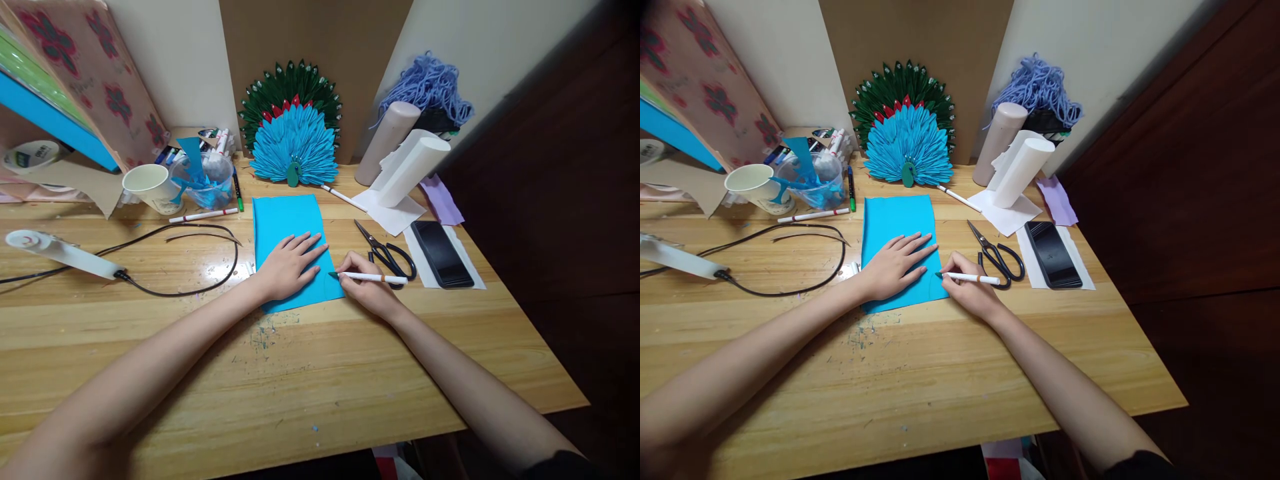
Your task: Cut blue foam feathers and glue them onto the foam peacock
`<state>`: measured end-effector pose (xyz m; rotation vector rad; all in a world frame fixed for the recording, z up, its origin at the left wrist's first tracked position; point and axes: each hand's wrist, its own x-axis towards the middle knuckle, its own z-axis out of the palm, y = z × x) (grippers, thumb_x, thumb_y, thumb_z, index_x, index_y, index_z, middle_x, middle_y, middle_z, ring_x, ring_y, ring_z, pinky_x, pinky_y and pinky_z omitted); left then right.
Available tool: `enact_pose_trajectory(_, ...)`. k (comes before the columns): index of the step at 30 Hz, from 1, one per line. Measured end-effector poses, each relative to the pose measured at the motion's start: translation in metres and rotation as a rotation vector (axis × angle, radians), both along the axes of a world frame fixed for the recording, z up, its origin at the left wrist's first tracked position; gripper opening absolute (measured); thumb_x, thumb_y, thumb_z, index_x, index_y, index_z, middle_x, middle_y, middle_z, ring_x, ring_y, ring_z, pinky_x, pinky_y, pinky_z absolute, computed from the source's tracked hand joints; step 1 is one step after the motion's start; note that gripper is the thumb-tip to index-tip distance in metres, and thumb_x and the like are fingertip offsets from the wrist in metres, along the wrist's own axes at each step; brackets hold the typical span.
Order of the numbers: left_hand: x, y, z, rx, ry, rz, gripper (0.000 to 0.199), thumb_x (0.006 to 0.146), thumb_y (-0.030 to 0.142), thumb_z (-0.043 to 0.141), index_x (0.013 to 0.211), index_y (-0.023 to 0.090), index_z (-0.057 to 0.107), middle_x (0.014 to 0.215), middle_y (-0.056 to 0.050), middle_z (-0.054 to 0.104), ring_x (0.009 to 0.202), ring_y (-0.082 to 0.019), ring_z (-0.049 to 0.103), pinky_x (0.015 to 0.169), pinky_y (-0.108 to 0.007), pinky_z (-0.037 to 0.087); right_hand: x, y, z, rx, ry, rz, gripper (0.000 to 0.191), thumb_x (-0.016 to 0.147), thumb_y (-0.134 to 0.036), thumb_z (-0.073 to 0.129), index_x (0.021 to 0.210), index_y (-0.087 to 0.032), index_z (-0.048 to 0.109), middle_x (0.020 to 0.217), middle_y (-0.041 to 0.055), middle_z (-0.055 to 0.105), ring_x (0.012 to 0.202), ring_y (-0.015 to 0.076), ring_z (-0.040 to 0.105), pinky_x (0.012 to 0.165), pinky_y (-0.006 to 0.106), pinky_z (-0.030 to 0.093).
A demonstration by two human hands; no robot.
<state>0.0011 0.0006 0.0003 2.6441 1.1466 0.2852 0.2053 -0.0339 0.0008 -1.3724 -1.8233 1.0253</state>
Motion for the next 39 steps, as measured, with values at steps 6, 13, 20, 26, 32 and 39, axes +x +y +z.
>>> enact_pose_trajectory(6, 0.0, -0.001, 0.002, -0.005, 0.008, -0.001, 0.049, 0.093, 0.041, 0.03, 0.14, 0.026, 0.03, 0.15, -0.003, 0.024, 0.137, -0.023, 0.021, 0.11, -0.043, 0.018, 0.002, 0.002, 0.001, 0.006, 0.031, 0.021, 0.01, 0.071, -0.013, 0.05, 0.066, -0.02, 0.043, 0.063, -0.0033, 0.047, 0.057, 0.0115, 0.04, 0.052, 0.024, 0.029)
enact_pose_trajectory(13, 0.0, -0.001, 0.002, 0.009, 0.01, 0.0, 0.05, 0.093, 0.041, 0.03, 0.14, 0.026, 0.03, 0.15, -0.003, 0.025, 0.137, -0.022, 0.022, 0.11, -0.043, 0.018, 0.004, 0.004, 0.002, -0.007, 0.047, 0.031, 0.015, 0.069, -0.016, 0.049, 0.058, -0.02, 0.038, 0.058, -0.0037, 0.042, 0.055, 0.0117, 0.038, 0.051, 0.026, 0.026)
enact_pose_trajectory(20, 0.0, 0.0, 0.001, 0.006, 0.009, 0.0, 0.05, 0.093, 0.042, 0.03, 0.14, 0.026, 0.03, 0.15, -0.003, 0.025, 0.137, -0.023, 0.022, 0.11, -0.043, 0.018, 0.004, 0.003, 0.004, -0.027, 0.063, 0.063, 0.018, 0.068, -0.017, 0.047, 0.054, -0.021, 0.035, 0.053, -0.0039, 0.039, 0.053, 0.0115, 0.036, 0.051, 0.026, 0.025)
enact_pose_trajectory(26, 0.0, 0.0, 0.001, -0.003, 0.004, -0.002, 0.05, 0.092, 0.042, 0.03, 0.14, 0.028, 0.03, 0.15, -0.002, 0.024, 0.137, -0.023, 0.021, 0.11, -0.043, 0.018, 0.005, 0.002, 0.006, -0.068, 0.096, 0.157, 0.018, 0.065, -0.018, 0.046, 0.05, -0.02, 0.036, 0.051, -0.0039, 0.038, 0.051, 0.0109, 0.035, 0.049, 0.025, 0.025)
enact_pose_trajectory(32, 0.0, 0.001, 0.002, -0.025, 0.007, 0.013, 0.046, 0.095, 0.032, 0.025, 0.14, 0.028, 0.03, 0.149, 0.0, 0.025, 0.137, -0.019, 0.022, 0.109, -0.041, 0.019, 0.002, 0.001, 0.003, -0.134, 0.339, 0.097, 0.007, 0.074, -0.023, 0.051, 0.069, -0.02, 0.047, 0.06, -0.0029, 0.048, 0.052, 0.0111, 0.043, 0.049, 0.024, 0.034)
enact_pose_trajectory(39, -0.007, 0.013, 0.004, -0.072, -0.012, -0.033, 0.044, 0.095, 0.032, 0.024, 0.138, 0.028, 0.033, 0.147, 0.001, 0.03, 0.134, -0.017, 0.028, 0.106, -0.037, 0.024, -0.012, -0.018, 0.013, -0.005, 0.087, 0.177, 0.014, 0.082, -0.025, 0.052, 0.094, -0.021, 0.058, 0.092, 0.0055, 0.061, 0.087, 0.0186, 0.057, 0.076, 0.031, 0.043)
